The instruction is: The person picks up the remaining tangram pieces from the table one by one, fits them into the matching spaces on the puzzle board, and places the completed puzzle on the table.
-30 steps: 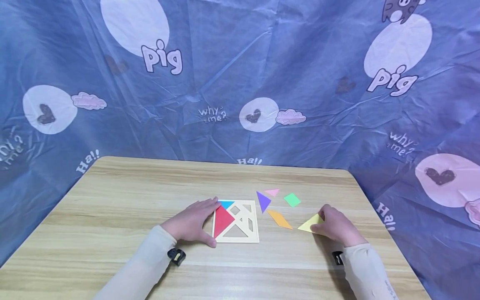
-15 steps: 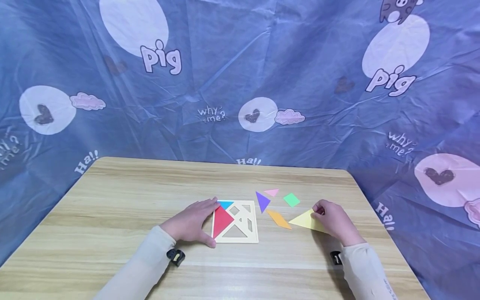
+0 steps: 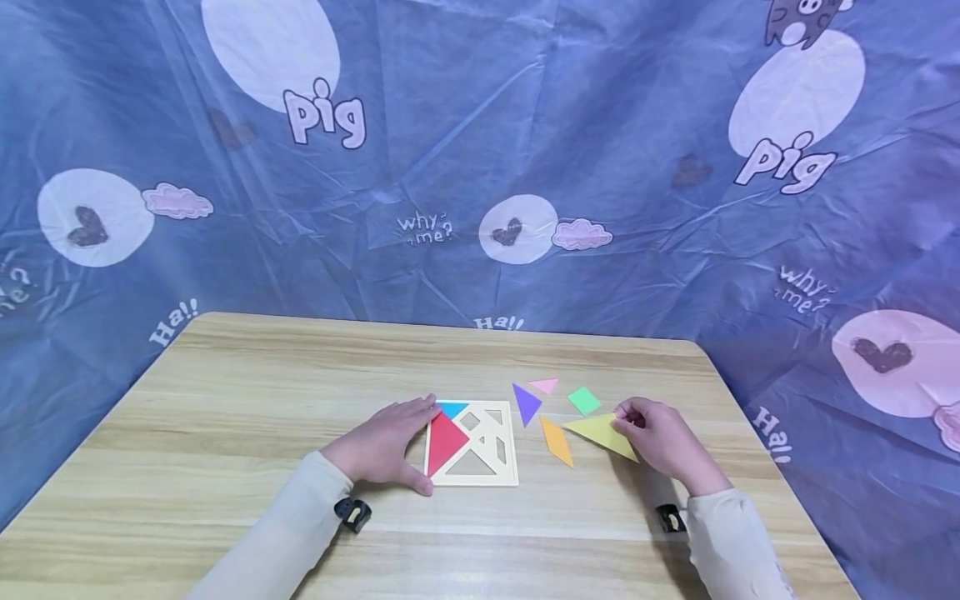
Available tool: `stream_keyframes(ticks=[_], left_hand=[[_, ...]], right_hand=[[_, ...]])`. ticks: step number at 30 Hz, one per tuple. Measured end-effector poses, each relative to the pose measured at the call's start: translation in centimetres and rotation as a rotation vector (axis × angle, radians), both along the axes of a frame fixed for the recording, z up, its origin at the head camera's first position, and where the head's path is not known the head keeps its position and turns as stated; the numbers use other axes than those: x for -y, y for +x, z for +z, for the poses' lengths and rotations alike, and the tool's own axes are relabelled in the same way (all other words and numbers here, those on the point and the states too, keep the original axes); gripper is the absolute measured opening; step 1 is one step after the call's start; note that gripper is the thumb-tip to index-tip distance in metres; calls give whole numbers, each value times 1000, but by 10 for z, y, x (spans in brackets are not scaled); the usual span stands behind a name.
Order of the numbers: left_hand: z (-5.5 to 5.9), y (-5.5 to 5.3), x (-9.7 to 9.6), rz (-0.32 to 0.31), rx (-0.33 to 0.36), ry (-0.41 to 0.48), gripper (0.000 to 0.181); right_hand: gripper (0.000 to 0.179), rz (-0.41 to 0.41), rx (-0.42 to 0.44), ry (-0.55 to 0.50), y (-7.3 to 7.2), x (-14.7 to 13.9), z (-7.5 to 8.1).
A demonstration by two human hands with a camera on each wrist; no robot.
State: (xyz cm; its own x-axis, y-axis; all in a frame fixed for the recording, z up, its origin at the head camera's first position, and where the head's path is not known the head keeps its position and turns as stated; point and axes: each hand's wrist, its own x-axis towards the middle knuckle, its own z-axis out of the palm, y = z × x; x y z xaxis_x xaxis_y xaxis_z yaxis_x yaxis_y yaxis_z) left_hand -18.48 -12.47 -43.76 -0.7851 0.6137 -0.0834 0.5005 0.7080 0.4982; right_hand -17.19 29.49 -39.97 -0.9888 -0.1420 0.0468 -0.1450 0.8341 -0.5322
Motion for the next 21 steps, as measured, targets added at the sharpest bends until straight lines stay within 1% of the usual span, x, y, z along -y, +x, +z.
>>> stream_keyframes(ticks=[8, 11, 17, 21], left_hand=[[0, 0, -1, -7, -9, -6, 117], [1, -1, -1, -8, -11, -1, 117], [0, -1, 0, -6, -15, -5, 118], [1, -1, 1, -11, -14, -17, 118]], right_hand=[[5, -36, -85, -30, 0, 10, -3], [4, -35, -123, -45, -2, 15, -5], [5, -1, -191, -67, -8, 26, -9], [3, -17, -239, -95, -10, 32, -9]])
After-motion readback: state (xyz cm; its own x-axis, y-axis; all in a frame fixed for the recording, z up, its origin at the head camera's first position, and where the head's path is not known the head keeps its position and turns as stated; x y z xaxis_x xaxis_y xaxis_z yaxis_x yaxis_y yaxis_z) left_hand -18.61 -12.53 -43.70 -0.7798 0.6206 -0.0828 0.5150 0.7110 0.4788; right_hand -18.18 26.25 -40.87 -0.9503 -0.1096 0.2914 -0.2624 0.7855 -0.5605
